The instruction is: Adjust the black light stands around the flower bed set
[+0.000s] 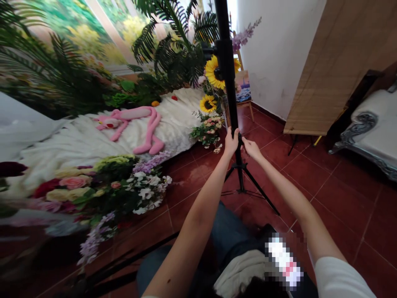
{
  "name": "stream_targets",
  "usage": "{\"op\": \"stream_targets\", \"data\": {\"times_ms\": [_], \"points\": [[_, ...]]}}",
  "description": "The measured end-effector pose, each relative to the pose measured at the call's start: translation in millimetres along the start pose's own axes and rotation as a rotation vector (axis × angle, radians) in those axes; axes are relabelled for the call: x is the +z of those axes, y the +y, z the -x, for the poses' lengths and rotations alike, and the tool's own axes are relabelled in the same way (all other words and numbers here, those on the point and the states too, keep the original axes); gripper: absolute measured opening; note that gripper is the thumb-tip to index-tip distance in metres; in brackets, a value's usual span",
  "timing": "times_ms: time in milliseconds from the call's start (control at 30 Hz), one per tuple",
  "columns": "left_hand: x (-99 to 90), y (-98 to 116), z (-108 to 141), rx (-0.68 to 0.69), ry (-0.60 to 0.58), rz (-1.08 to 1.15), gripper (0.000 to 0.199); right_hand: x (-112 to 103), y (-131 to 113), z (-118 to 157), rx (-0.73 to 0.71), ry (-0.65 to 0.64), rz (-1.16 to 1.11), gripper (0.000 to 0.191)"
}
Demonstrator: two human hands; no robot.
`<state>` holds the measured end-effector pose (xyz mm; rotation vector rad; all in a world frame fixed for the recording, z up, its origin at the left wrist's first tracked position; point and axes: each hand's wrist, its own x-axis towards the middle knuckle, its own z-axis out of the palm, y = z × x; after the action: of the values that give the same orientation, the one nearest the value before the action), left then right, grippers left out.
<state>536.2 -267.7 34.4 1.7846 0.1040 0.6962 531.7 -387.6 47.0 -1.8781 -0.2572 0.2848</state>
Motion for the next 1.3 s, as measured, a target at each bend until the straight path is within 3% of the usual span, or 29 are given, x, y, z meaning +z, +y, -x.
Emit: {"op": "stream_targets", "data": {"times_ms": [200,367,467,533,667,833,1100,1300], "points": [[0.7,-2,-1,0.009,-0.002,-0.001,0.04,21,-14,10,0.218,-0.12,-0.629,0.048],[1.2,0,-1,0.009,0.01,0.012,0.043,24,-20,9,0.188,-0.138,-0.788,0.041],[0.3,0,-1,-0.003,-0.005,0.008,0.046,20,-9,7,0.189,-0.111,-0.592,0.045],[0.1,0,0,-0.004,-0.013,0.006,0.049,13,-1,9,0.139,0.007,-0.326,0.047],[2.0,-2,0,0.005,0.003,0.016,0.053,-8,2,17,-0.161,0.228,0.343,0.044],[2.9,-3,0,0.006,0.028,0.033,0.053,-21,-15,20,-0.384,0.154,0.891,0.041],[-1.5,2,3,-0.054,-0.015,0.031,0.042,-16,-14,4,-0.455,0.141,1.04,0.043],[2.6,4,5,-0.098,-0.006,0.071,0.043,-11,2,-9,-0.431,0.255,0.892,0.047]]}}
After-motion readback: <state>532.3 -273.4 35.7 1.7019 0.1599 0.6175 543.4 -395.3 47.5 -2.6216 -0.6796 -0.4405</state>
